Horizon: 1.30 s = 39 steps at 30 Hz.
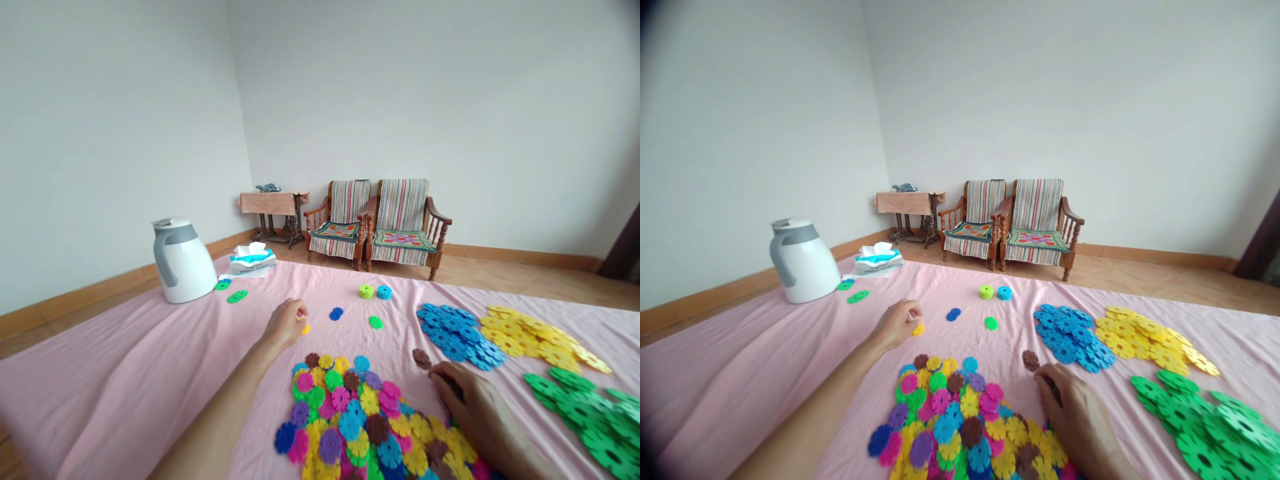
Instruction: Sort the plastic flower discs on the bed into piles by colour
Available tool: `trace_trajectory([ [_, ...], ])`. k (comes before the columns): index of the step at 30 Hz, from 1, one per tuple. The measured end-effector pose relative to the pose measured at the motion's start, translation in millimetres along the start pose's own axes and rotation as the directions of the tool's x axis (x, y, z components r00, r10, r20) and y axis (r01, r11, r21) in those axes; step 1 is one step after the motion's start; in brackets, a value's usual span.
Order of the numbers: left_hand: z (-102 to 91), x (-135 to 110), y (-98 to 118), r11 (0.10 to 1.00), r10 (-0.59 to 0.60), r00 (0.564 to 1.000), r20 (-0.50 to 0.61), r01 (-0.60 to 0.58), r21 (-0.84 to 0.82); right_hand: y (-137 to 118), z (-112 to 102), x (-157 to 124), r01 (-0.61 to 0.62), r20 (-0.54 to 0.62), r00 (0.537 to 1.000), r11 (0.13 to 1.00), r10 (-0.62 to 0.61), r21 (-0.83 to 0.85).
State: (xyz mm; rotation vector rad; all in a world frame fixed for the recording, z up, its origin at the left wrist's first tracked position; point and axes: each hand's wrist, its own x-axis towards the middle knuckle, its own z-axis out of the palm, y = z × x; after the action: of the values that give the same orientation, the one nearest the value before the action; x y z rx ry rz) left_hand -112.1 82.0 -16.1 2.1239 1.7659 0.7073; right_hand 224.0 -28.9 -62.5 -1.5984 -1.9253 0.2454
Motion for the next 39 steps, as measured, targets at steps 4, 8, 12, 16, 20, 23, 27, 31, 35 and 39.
trace_trajectory([
  [4, -8.6, -11, 18, 0.981, 0.182, 0.935, 0.304, -0.152, -0.122, -2, -2, 0, -0.002, 0.001, 1.0, 1.0, 0.002, -0.007],
  [8, -9.4, -18, 25, 0.936, 0.351, 0.794, 0.496, -0.28, -0.214, 0, -1, 1, 0.004, -0.006, 1.0, 1.0, -0.004, -0.012],
  [12, -3.5, -19, 23, 0.944, 0.328, 0.79, 0.519, -0.292, -0.152, -1, -2, 0, 0.004, 0.005, 1.0, 1.0, -0.004, -0.004],
  [16, -0.9, -19, 22, 0.944, 0.327, 0.802, 0.499, -0.304, -0.129, -1, -1, 0, 0.011, 0.001, 1.0, 1.0, -0.011, -0.026],
  [20, -2.4, -19, 22, 0.938, 0.344, 0.798, 0.496, -0.314, -0.146, 3, 3, -1, 0.009, -0.001, 1.0, 0.999, -0.009, -0.041],
  [23, -4.2, -19, 21, 0.934, 0.357, 0.791, 0.497, -0.314, -0.171, 7, 6, -1, 0.013, 0.012, 1.0, 0.999, -0.012, -0.038],
  [27, -5.8, -18, 18, 0.932, 0.361, 0.789, 0.498, -0.302, -0.198, 9, 6, -1, -0.002, 0.024, 1.0, 0.999, 0.003, -0.038],
  [31, -6.3, -17, 16, 0.935, 0.356, 0.787, 0.504, -0.29, -0.207, 11, 7, -1, 0.007, 0.018, 1.0, 1.0, -0.007, -0.026],
  [35, -6.7, -17, 17, 0.938, 0.346, 0.788, 0.509, -0.282, -0.201, 17, 11, 2, 0.013, 0.025, 1.0, 1.0, -0.012, -0.029],
  [39, -7.3, -17, 18, 0.937, 0.349, 0.787, 0.509, -0.287, -0.198, 12, 8, 2, 0.015, 0.007, 1.0, 0.999, -0.015, -0.041],
])
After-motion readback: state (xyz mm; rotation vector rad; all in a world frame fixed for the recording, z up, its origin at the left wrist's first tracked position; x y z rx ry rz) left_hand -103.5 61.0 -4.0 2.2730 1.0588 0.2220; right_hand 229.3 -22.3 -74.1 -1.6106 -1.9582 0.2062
